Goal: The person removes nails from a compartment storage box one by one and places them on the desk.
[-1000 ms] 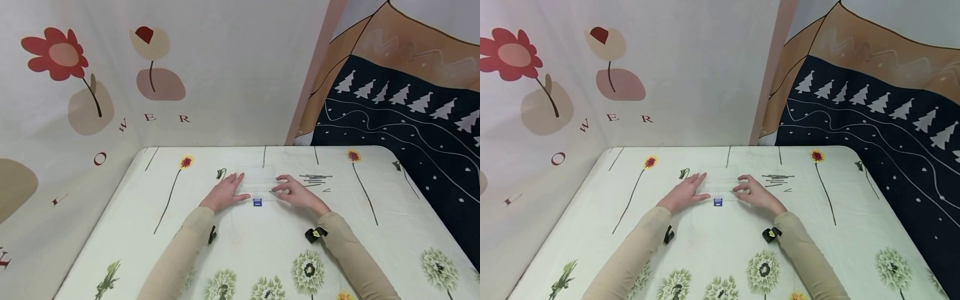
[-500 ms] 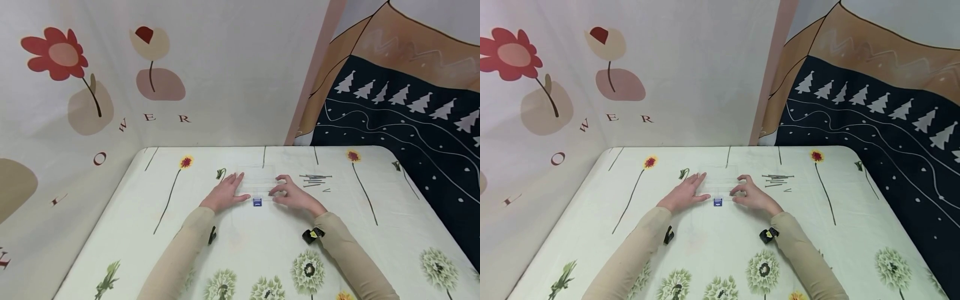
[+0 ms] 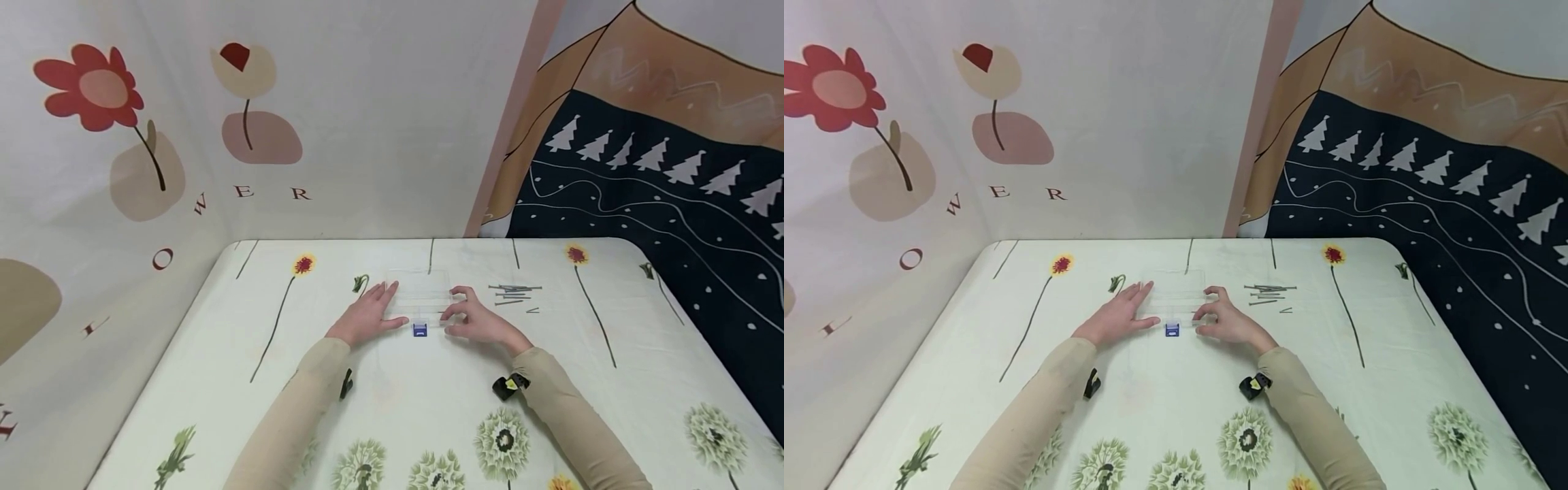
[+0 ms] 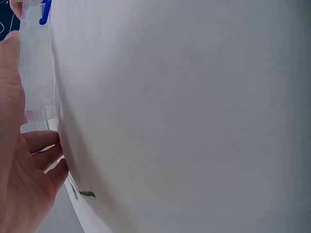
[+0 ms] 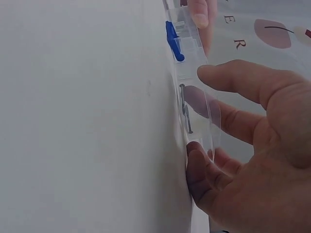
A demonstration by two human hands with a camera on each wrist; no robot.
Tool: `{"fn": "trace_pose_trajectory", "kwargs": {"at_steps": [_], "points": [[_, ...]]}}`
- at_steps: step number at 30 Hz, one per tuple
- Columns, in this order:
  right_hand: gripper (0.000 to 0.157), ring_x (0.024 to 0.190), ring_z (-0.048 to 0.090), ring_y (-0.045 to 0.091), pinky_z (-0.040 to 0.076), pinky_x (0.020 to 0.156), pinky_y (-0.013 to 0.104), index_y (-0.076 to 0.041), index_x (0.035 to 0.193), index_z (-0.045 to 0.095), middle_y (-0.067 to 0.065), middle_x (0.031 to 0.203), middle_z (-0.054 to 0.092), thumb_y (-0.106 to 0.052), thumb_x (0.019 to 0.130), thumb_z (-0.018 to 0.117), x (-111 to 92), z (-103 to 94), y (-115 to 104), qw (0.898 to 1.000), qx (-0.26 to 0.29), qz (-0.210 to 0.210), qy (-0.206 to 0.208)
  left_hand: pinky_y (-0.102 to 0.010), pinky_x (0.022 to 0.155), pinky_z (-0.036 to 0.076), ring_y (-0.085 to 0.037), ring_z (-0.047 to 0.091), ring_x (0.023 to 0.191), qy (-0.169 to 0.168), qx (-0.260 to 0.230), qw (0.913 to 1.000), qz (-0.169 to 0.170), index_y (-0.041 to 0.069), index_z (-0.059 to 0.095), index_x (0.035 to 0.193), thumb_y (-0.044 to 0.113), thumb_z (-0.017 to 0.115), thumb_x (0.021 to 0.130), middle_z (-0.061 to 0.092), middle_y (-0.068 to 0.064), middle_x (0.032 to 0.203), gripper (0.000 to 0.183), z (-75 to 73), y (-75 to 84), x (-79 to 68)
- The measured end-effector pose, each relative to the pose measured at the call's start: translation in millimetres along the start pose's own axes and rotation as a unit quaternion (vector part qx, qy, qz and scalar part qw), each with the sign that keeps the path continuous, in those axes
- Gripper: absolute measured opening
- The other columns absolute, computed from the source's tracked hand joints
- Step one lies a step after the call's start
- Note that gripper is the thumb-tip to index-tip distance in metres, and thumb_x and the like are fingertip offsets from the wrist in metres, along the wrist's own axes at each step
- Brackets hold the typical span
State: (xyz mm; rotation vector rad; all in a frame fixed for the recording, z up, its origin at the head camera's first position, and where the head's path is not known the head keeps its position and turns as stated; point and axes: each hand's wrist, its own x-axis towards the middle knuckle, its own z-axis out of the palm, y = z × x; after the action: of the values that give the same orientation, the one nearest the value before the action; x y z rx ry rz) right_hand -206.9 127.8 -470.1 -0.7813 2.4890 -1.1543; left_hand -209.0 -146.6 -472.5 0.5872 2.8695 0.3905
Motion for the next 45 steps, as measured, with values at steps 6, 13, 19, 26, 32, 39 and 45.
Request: {"fn": "trace_pose_trajectory", "kwargs": {"at_steps": [6,13,19,26,32,39,45], "points": [[0.012,0.128,0.031,0.042,0.046,0.086,0.048,-0.007,0.095,0.07,0.027,0.142,0.021,-0.008,0.083,0.07,-0.5,0.3,-3.3,1.0,-0.005,-0.001,-0.005,-0.048,0.111,0.024,-0.033,0.021,0.142,0.004,-0.005,1.0,0.003,0.012,0.021,0.155,0.065,0.049,0.09,0.023,-0.018,0.156,0.089,-0.2,0.1,-0.6],[0.011,0.127,0.031,0.042,0.045,0.086,0.048,-0.008,0.094,0.068,0.027,0.142,0.018,-0.007,0.083,0.07,0.1,0.2,-1.6,1.0,-0.003,-0.001,-0.009,-0.047,0.111,0.023,-0.033,0.021,0.143,0.0,-0.001,1.0,0.005,0.012,0.019,0.155,0.066,0.048,0.09,0.023,-0.019,0.156,0.089,0.2,0.1,0.4],[0.012,0.124,0.037,0.042,0.044,0.089,0.05,-0.008,0.096,0.067,0.025,0.144,0.016,-0.008,0.084,0.069,1.0,0.8,-1.5,1.0,0.007,0.014,-0.013,-0.047,0.111,0.023,-0.033,0.022,0.142,0.003,0.0,1.0,0.005,0.011,0.02,0.155,0.065,0.049,0.091,0.023,-0.019,0.156,0.089,-1.1,0.6,0.8],[0.018,0.127,0.035,0.041,0.042,0.092,0.052,-0.008,0.103,0.071,0.023,0.147,0.015,-0.009,0.085,0.07,-0.8,-0.5,-1.1,1.0,0.009,0.021,-0.018,-0.046,0.112,0.023,-0.033,0.021,0.143,-0.004,0.0,1.0,0.005,0.011,0.019,0.155,0.064,0.049,0.091,0.022,-0.019,0.156,0.089,-0.6,0.7,1.7],[0.022,0.127,0.038,0.04,0.043,0.091,0.05,-0.005,0.107,0.073,0.022,0.149,0.018,-0.011,0.086,0.071,-2.6,-4.3,-1.0,0.999,0.029,0.019,-0.014,-0.048,0.111,0.023,-0.034,0.021,0.142,0.001,0.001,0.9999,0.011,0.01,0.019,0.155,0.063,0.049,0.091,0.023,-0.02,0.155,0.088,-2.3,-0.2,1.7],[0.017,0.12,0.042,0.039,0.042,0.091,0.048,-0.004,0.1,0.072,0.025,0.144,0.019,-0.008,0.084,0.069,1.3,-0.4,-4.1,1.0,0.005,0.016,-0.003,-0.048,0.111,0.023,-0.034,0.02,0.143,-0.002,-0.003,1.0,0.008,0.011,0.018,0.155,0.065,0.049,0.091,0.022,-0.02,0.156,0.089,-2.3,-0.8,1.9],[0.009,0.121,0.041,0.04,0.035,0.097,0.049,-0.005,0.094,0.07,0.025,0.144,0.018,-0.006,0.085,0.068,1.8,4.3,-7.6,0.999,0.011,0.037,0.012,-0.047,0.112,0.023,-0.034,0.02,0.143,-0.003,-0.003,1.0,0.008,0.011,0.018,0.155,0.064,0.05,0.091,0.022,-0.019,0.156,0.089,-0.3,-1.4,2.3]]}}
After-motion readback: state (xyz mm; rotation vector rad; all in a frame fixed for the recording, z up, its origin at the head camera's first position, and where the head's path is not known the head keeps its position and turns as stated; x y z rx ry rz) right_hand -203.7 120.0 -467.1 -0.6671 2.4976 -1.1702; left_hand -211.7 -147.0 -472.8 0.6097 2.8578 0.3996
